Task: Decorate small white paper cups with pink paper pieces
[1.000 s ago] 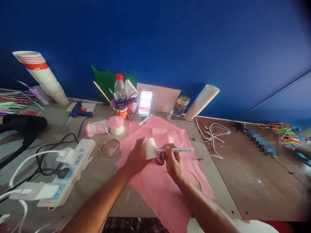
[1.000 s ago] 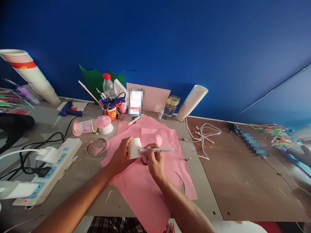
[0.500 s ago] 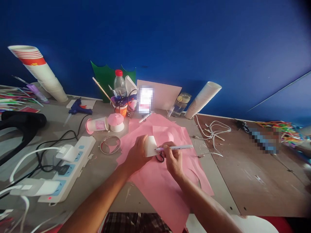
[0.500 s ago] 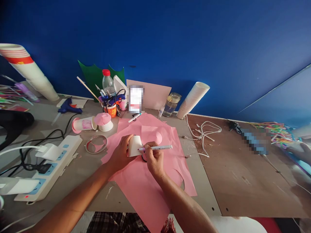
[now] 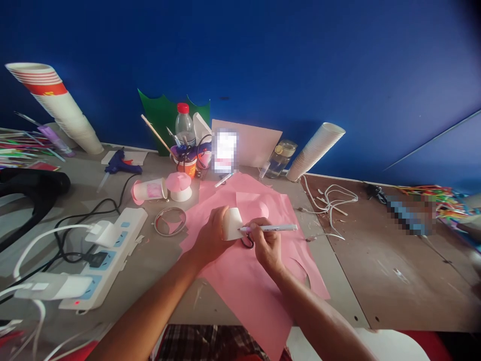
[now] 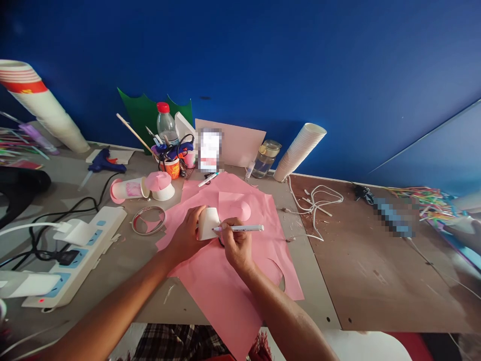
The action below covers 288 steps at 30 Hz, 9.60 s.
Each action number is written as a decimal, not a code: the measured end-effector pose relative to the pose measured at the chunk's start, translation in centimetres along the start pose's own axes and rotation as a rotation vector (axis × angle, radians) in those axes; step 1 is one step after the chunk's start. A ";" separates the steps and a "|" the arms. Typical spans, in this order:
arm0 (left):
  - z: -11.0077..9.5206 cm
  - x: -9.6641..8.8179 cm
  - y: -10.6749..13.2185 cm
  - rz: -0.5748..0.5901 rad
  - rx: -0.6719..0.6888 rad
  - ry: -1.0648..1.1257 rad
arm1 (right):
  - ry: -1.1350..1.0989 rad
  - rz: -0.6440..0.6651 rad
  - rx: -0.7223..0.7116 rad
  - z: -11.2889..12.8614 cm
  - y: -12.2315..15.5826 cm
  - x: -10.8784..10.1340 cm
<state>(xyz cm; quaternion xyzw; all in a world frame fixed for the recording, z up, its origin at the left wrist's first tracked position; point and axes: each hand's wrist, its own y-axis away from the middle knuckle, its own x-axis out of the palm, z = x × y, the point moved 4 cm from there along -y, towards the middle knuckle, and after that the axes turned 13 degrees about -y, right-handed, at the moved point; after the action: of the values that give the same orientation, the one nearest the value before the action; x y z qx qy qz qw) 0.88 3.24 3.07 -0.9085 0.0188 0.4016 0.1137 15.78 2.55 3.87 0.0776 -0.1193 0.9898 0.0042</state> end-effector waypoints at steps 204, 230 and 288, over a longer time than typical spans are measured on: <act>1.3 0.6 -0.2 0.023 0.002 0.038 | -0.346 -0.064 0.138 -0.2 -1.0 -0.3; 0.8 0.6 -0.1 0.053 -0.014 -0.003 | -0.177 -0.098 0.172 -0.5 -0.8 -0.6; 1.1 0.7 0.0 0.062 -0.004 0.028 | -0.239 -0.076 0.232 -0.5 -1.2 -0.7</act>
<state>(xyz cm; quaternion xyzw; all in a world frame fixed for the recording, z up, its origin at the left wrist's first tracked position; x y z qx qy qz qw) 0.59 3.50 1.82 -0.9133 0.0478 0.3922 0.0990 16.39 3.81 3.55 0.1992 -0.0010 0.9798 0.0183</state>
